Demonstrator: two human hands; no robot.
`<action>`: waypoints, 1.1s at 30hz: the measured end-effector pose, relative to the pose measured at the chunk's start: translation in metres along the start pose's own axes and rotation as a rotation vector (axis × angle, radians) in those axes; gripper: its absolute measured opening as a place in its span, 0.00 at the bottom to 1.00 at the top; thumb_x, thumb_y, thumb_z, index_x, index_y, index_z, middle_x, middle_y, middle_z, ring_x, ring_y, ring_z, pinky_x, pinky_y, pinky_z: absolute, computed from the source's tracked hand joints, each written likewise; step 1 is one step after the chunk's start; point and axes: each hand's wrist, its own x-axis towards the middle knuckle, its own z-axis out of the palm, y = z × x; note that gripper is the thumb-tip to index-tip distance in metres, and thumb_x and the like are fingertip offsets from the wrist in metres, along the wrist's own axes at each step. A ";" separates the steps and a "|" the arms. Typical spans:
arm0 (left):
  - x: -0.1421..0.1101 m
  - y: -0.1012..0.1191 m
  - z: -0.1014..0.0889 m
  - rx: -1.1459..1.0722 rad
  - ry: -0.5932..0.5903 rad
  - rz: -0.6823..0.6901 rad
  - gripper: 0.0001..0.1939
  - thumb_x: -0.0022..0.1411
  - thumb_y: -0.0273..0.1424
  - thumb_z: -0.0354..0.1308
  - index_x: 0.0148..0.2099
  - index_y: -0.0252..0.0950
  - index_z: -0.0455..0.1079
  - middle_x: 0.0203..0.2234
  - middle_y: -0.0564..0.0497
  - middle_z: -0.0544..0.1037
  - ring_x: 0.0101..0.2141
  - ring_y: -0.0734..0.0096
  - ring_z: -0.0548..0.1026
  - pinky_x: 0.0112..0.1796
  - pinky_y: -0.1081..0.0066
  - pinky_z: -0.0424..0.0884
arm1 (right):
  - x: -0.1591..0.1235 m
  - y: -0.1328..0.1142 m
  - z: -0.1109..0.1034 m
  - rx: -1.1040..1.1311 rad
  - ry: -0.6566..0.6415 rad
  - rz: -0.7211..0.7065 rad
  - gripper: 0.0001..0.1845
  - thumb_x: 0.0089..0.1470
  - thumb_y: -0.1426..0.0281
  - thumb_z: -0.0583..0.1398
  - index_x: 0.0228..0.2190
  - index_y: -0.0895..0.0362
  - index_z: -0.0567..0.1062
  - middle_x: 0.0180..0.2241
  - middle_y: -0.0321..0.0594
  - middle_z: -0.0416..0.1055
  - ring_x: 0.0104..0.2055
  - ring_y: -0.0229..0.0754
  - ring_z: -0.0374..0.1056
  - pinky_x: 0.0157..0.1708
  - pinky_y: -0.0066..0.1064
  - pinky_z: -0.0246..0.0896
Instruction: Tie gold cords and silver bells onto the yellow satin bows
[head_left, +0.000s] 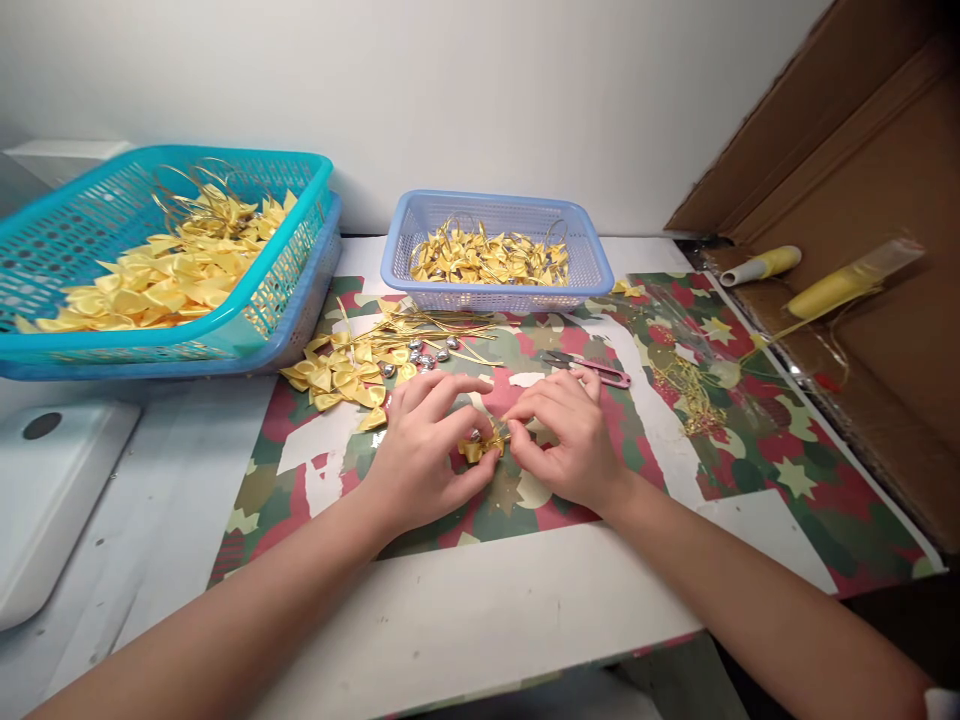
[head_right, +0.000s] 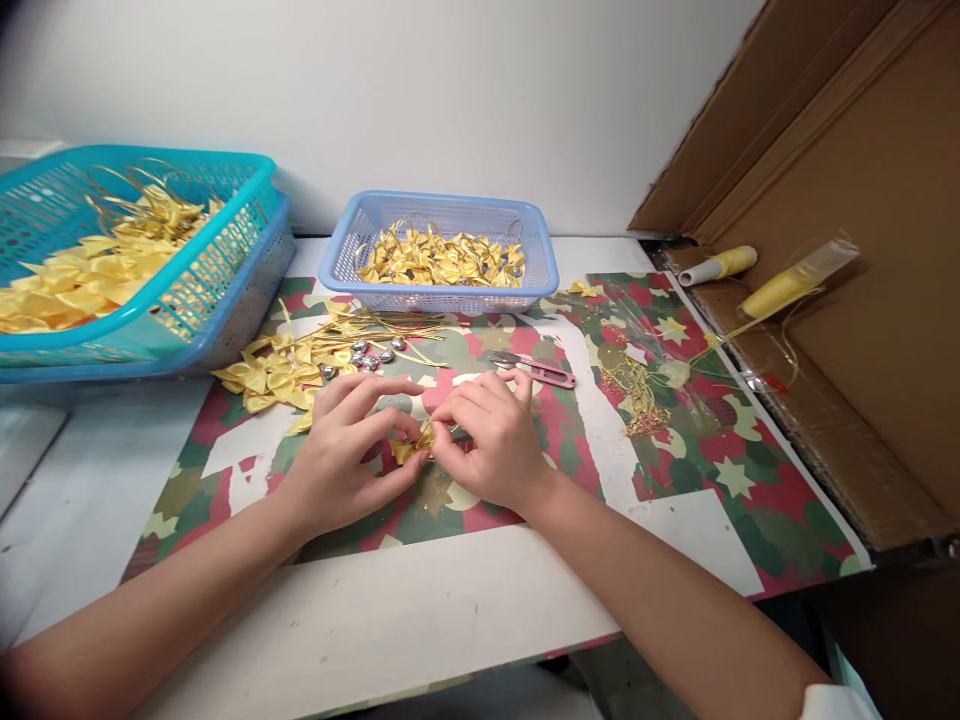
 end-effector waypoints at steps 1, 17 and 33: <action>0.000 0.000 0.000 -0.007 0.000 -0.001 0.01 0.55 0.29 0.59 0.30 0.40 0.71 0.47 0.48 0.75 0.48 0.56 0.66 0.49 0.55 0.61 | 0.000 0.000 0.000 0.004 0.006 -0.005 0.09 0.53 0.74 0.56 0.22 0.54 0.68 0.24 0.31 0.73 0.32 0.39 0.66 0.44 0.40 0.47; 0.003 0.000 -0.003 -0.097 0.017 -0.081 0.07 0.55 0.26 0.57 0.28 0.41 0.74 0.43 0.49 0.76 0.45 0.58 0.67 0.48 0.54 0.63 | 0.002 0.000 -0.004 0.063 0.027 0.129 0.08 0.54 0.75 0.53 0.25 0.54 0.67 0.26 0.34 0.72 0.32 0.40 0.66 0.42 0.38 0.50; 0.003 -0.001 -0.004 -0.191 -0.030 -0.169 0.07 0.55 0.26 0.55 0.26 0.39 0.72 0.44 0.48 0.75 0.45 0.58 0.67 0.47 0.55 0.65 | 0.004 0.001 -0.005 0.069 0.024 0.189 0.08 0.54 0.76 0.54 0.25 0.54 0.67 0.26 0.34 0.72 0.32 0.40 0.66 0.41 0.38 0.52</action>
